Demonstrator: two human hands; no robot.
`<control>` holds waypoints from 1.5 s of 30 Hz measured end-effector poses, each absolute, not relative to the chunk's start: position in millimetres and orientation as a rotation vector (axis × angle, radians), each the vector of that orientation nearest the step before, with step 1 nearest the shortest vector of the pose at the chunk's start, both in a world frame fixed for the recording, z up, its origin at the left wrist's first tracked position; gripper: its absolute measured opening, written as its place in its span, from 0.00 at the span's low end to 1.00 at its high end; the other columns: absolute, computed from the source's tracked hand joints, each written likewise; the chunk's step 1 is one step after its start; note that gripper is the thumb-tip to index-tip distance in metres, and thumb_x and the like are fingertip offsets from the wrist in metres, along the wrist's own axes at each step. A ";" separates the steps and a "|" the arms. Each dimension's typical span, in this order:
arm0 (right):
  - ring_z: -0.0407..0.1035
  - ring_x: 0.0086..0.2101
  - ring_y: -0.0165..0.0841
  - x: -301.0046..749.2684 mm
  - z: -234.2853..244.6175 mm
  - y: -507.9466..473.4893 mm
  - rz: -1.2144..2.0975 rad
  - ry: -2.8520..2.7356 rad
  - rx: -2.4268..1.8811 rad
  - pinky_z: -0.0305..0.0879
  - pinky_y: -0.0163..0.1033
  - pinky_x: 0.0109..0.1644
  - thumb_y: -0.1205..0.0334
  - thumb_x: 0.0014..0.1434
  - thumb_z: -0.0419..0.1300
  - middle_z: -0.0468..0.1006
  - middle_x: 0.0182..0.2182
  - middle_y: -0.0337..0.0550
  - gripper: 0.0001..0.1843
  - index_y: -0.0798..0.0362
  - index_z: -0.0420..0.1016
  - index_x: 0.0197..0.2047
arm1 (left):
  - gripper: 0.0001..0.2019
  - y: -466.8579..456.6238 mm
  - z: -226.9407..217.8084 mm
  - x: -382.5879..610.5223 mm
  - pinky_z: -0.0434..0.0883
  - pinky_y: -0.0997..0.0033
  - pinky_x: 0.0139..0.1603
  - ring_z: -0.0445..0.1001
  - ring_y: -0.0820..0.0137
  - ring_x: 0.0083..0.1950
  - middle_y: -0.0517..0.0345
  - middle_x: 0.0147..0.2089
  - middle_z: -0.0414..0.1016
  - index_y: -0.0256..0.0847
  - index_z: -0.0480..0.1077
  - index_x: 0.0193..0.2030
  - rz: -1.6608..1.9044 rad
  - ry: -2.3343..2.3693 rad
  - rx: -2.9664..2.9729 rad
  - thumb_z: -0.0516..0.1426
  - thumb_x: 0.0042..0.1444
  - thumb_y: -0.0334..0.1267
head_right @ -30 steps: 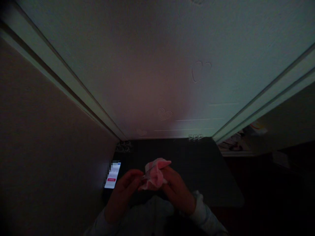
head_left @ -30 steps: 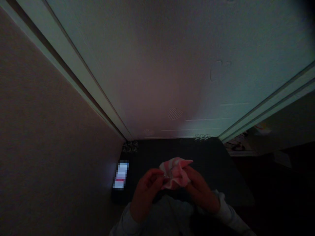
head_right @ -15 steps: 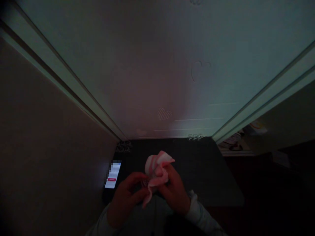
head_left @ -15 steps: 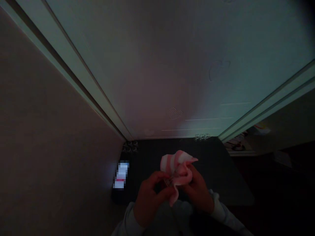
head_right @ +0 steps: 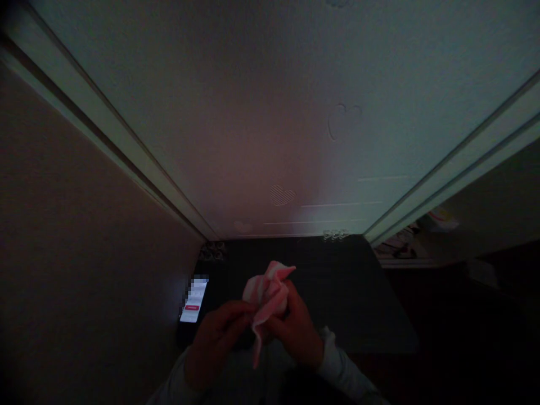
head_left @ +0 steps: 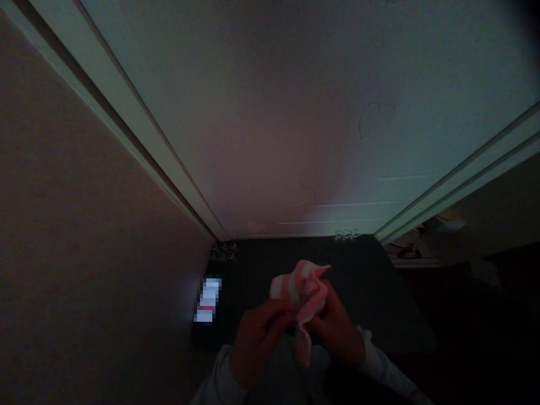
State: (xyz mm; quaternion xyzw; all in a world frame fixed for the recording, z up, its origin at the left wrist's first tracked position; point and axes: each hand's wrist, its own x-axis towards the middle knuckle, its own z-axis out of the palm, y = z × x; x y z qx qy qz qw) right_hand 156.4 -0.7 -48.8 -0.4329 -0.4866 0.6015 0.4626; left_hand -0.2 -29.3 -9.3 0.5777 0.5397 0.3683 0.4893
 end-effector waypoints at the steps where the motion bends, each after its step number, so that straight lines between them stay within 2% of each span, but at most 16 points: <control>1: 0.65 0.26 0.29 156.5 -48.7 -0.8 1.498 -1.191 -1.060 0.65 0.32 0.29 0.63 0.41 0.66 0.70 0.27 0.35 0.19 0.51 0.65 0.37 | 0.08 -28.9 -10.1 0.2 0.69 0.75 0.35 0.76 0.67 0.34 0.57 0.34 0.80 0.42 0.75 0.37 0.906 1.328 1.394 0.54 0.55 0.33; 6: 0.66 0.29 0.31 156.0 -48.0 -0.4 1.547 -1.162 -1.038 0.66 0.33 0.31 0.59 0.41 0.67 0.71 0.29 0.36 0.21 0.50 0.64 0.39 | 0.05 -28.8 -15.6 -0.2 0.68 0.73 0.37 0.74 0.67 0.35 0.56 0.33 0.77 0.40 0.74 0.33 0.985 1.328 1.516 0.56 0.53 0.31; 12: 0.66 0.27 0.31 153.3 -44.3 1.6 1.543 -1.154 -1.028 0.66 0.33 0.29 0.57 0.41 0.66 0.71 0.28 0.36 0.21 0.50 0.64 0.38 | 0.07 -30.2 -10.9 -1.2 0.67 0.71 0.36 0.72 0.67 0.34 0.55 0.32 0.77 0.42 0.74 0.33 0.989 1.304 1.689 0.54 0.55 0.31; 19: 0.61 0.23 0.28 152.9 -43.5 2.3 1.466 -1.149 -1.031 0.62 0.32 0.25 0.51 0.50 0.60 0.67 0.24 0.35 0.14 0.52 0.66 0.33 | 0.10 -31.0 -9.2 2.7 0.67 0.71 0.34 0.71 0.66 0.33 0.53 0.31 0.77 0.42 0.74 0.33 0.974 1.195 1.908 0.51 0.57 0.30; 26: 0.62 0.21 0.32 158.6 -48.2 0.7 1.529 -1.056 -1.103 0.61 0.36 0.23 0.50 0.58 0.53 0.69 0.20 0.40 0.15 0.51 0.67 0.26 | 0.09 -30.4 -10.2 -0.1 0.67 0.72 0.34 0.72 0.67 0.34 0.52 0.31 0.76 0.40 0.74 0.33 0.998 1.154 1.880 0.52 0.57 0.30; 30: 0.66 0.23 0.35 160.1 -47.3 1.6 1.498 -1.099 -1.115 0.65 0.38 0.26 0.52 0.56 0.54 0.74 0.23 0.43 0.13 0.52 0.71 0.29 | 0.09 -30.7 -8.7 -2.5 0.67 0.72 0.34 0.72 0.67 0.33 0.54 0.31 0.76 0.40 0.73 0.32 0.964 1.220 1.841 0.52 0.57 0.31; 34: 0.68 0.27 0.32 158.1 -44.3 4.5 1.506 -1.162 -1.091 0.66 0.35 0.30 0.55 0.47 0.63 0.75 0.27 0.39 0.15 0.54 0.71 0.36 | 0.10 -30.8 -10.5 -3.4 0.66 0.72 0.33 0.71 0.68 0.31 0.56 0.30 0.76 0.42 0.73 0.31 0.898 1.271 1.850 0.51 0.57 0.32; 37: 0.67 0.26 0.31 155.0 -43.2 6.0 1.560 -1.140 -1.107 0.66 0.34 0.29 0.57 0.44 0.64 0.74 0.26 0.39 0.14 0.55 0.71 0.34 | 0.10 -30.4 -13.3 -3.5 0.67 0.72 0.35 0.72 0.67 0.32 0.54 0.32 0.77 0.42 0.73 0.33 0.896 1.235 1.873 0.50 0.57 0.31; 42: 0.66 0.23 0.31 150.9 -44.9 6.0 1.617 -0.950 -1.176 0.64 0.34 0.26 0.51 0.46 0.63 0.73 0.22 0.38 0.15 0.55 0.72 0.29 | 0.10 -29.6 -14.0 -2.5 0.66 0.71 0.39 0.73 0.65 0.37 0.53 0.35 0.78 0.42 0.74 0.35 0.869 1.156 1.852 0.51 0.57 0.31; 45: 0.67 0.24 0.33 151.3 -43.5 6.0 1.538 -0.952 -1.204 0.65 0.35 0.26 0.48 0.50 0.60 0.74 0.23 0.40 0.16 0.55 0.72 0.26 | 0.10 -29.8 -11.3 -1.8 0.66 0.71 0.37 0.72 0.66 0.35 0.54 0.33 0.76 0.41 0.74 0.34 0.885 1.178 1.772 0.51 0.56 0.30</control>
